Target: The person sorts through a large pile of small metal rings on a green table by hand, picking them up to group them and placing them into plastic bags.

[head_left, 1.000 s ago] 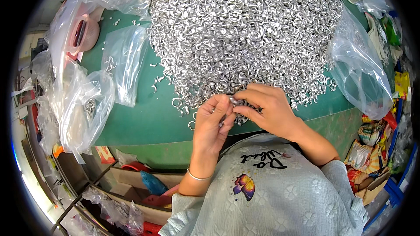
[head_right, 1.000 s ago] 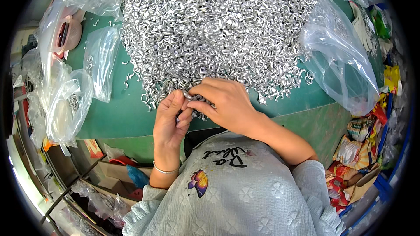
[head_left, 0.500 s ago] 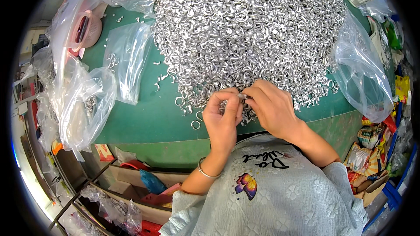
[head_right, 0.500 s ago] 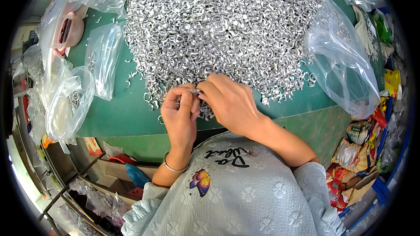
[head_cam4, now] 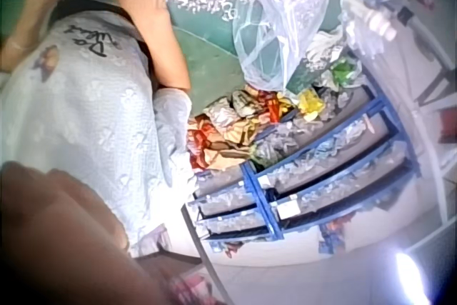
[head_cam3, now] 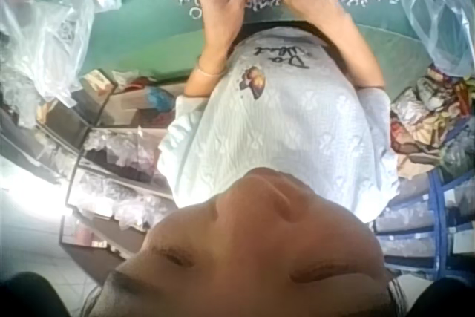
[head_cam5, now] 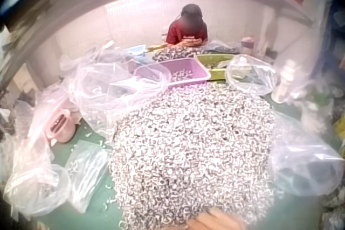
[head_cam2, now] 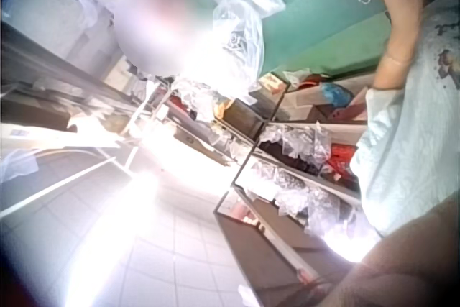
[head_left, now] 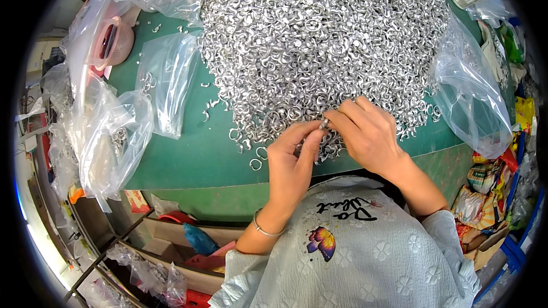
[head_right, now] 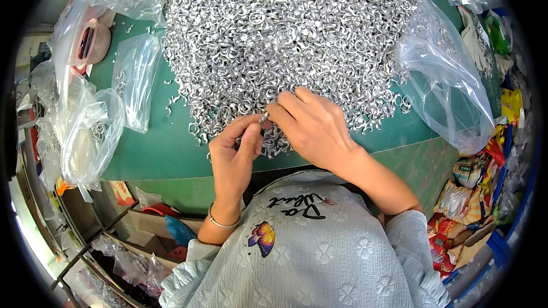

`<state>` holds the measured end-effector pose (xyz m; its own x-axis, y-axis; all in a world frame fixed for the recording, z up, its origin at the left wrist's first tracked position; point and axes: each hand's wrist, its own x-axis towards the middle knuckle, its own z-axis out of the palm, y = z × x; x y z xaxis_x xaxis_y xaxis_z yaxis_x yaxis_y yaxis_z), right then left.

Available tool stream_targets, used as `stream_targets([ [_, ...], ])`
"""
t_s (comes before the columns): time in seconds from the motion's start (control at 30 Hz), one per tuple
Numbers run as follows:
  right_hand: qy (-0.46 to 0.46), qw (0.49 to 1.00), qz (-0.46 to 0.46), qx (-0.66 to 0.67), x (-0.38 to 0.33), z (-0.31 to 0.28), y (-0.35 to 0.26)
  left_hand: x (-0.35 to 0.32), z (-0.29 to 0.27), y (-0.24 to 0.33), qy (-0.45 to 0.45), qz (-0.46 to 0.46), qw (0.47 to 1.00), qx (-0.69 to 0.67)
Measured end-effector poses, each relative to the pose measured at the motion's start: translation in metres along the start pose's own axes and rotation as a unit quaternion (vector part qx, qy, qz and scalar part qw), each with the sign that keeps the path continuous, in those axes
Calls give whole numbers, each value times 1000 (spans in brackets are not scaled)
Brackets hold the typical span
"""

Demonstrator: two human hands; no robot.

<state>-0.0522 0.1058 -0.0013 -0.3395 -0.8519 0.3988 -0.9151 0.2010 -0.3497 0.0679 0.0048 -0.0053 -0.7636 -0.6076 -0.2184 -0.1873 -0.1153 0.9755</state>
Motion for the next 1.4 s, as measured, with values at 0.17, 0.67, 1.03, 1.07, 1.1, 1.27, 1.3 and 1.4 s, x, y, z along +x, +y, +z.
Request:
stream_targets([
  [0.17,-24,998,-4,51,8,-6,4,6,0,2,12,-23,1000,-9],
  [0.67,57,995,56,54,0,-11,-4,15,16,-12,113,276,944,138],
  [1.03,-52,627,421,653,-8,-10,16,12,-8,-10,-95,-156,845,-502],
  [1.07,-38,587,429,685,-9,-7,18,12,-9,-10,-97,-154,856,-484],
  [1.1,-25,547,436,714,-10,-5,19,12,-9,-10,-100,-152,866,-466],
  [1.27,-49,555,444,702,-11,-3,15,10,9,-4,-11,-130,955,-265],
  [1.3,-50,545,437,714,-11,-4,15,10,10,-3,-2,-134,961,-243],
  [1.4,-41,472,427,770,-6,-13,9,10,-8,-21,-162,-169,874,-426],
])
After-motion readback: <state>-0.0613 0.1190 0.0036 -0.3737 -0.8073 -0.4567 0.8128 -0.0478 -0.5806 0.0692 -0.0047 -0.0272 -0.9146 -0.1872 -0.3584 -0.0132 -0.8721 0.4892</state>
